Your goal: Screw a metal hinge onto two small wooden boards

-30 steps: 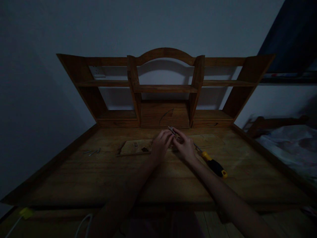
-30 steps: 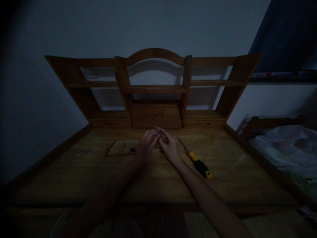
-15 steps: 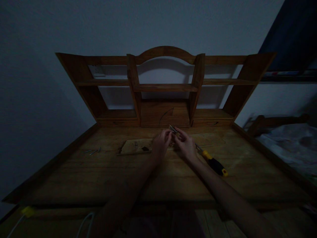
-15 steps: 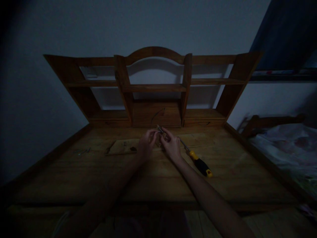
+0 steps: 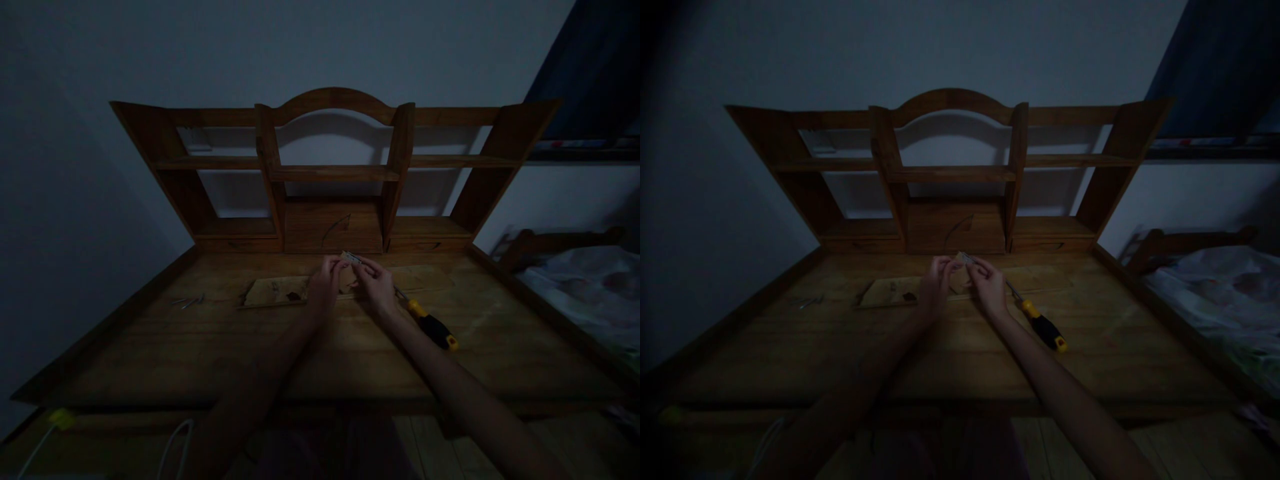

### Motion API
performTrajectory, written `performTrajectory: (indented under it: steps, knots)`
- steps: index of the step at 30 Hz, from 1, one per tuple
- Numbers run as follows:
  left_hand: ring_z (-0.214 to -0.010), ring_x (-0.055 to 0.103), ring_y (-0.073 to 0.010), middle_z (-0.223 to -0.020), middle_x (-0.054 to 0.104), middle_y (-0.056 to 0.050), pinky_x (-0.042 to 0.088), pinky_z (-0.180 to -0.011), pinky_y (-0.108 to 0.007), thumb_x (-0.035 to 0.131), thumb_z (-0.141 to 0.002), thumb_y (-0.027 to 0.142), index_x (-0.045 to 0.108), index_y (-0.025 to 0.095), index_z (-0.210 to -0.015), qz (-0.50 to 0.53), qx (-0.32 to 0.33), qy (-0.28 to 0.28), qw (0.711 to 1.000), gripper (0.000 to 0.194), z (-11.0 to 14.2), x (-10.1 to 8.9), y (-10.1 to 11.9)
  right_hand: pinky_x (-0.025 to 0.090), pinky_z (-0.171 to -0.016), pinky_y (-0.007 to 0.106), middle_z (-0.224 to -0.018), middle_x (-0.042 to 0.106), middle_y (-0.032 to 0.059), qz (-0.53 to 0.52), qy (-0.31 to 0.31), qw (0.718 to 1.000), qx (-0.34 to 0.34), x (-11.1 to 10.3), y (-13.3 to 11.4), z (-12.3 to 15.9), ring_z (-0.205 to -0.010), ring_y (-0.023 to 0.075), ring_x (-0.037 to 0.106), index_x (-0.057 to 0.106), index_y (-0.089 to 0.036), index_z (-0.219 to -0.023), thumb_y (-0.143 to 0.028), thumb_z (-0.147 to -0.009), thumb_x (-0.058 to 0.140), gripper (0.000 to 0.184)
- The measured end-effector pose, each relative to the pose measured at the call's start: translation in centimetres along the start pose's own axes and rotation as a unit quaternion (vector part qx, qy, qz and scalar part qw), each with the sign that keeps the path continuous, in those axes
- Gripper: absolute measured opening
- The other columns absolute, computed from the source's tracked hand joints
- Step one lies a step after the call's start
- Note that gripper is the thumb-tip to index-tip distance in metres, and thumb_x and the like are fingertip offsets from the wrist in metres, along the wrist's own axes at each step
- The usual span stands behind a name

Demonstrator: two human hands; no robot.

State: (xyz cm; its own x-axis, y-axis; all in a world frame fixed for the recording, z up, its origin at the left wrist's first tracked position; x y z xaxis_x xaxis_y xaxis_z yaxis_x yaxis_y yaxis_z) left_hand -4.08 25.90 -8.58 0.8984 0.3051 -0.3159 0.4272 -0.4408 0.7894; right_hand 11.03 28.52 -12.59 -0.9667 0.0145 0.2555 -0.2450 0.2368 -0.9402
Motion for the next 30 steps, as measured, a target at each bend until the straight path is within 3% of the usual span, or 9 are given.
performTrajectory:
  steps: [10,23,30]
  knots:
    - [-0.093,0.067,-0.0158,-0.102,0.07,-0.002,0.049,-0.085,-0.027,0.043,-0.1,0.027,0.059,0.024,-0.112,-0.017,0.03,0.021,0.999,0.02,-0.1,-0.1,0.2,0.055,-0.056,0.021,-0.09,0.07,0.0035,-0.104,0.04,0.991,0.075,-1.7,2.0,-0.9,-0.072,0.0132,0.063,0.072,-0.018,-0.094,-0.034,-0.069,0.08,0.03]
    - [-0.101,0.063,-0.0166,-0.107,0.067,-0.005,0.047,-0.091,-0.028,0.038,-0.102,0.028,0.059,0.021,-0.113,-0.06,0.083,0.029,0.994,0.025,0.0,-0.4,1.2,0.056,-0.07,0.023,-0.106,0.072,0.0038,-0.144,0.003,0.982,0.119,-1.0,2.0,-0.4,-0.086,0.015,0.066,0.072,-0.022,-0.108,-0.019,-0.069,0.077,0.039]
    - [-0.105,0.061,-0.018,-0.111,0.065,-0.006,0.047,-0.095,-0.03,0.047,-0.1,0.029,0.062,0.023,-0.117,-0.072,0.127,0.016,0.989,0.024,0.1,-0.1,2.1,0.055,-0.076,0.024,-0.11,0.071,0.0033,-0.137,-0.008,0.983,0.12,-0.8,2.0,-0.5,-0.092,0.0157,0.065,0.073,-0.023,-0.106,-0.02,-0.067,0.079,0.039]
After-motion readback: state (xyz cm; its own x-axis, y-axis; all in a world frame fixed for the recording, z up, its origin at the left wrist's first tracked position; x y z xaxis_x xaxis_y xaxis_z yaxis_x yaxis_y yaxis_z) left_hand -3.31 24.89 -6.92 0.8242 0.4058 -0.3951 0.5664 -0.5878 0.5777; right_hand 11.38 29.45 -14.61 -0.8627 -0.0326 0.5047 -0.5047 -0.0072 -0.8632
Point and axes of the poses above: each hand's wrist, its own z-axis away from the middle knuckle, its own x-axis out of the palm, y = z × x, the point moved 9 cm from there along -z, towards the middle knuckle
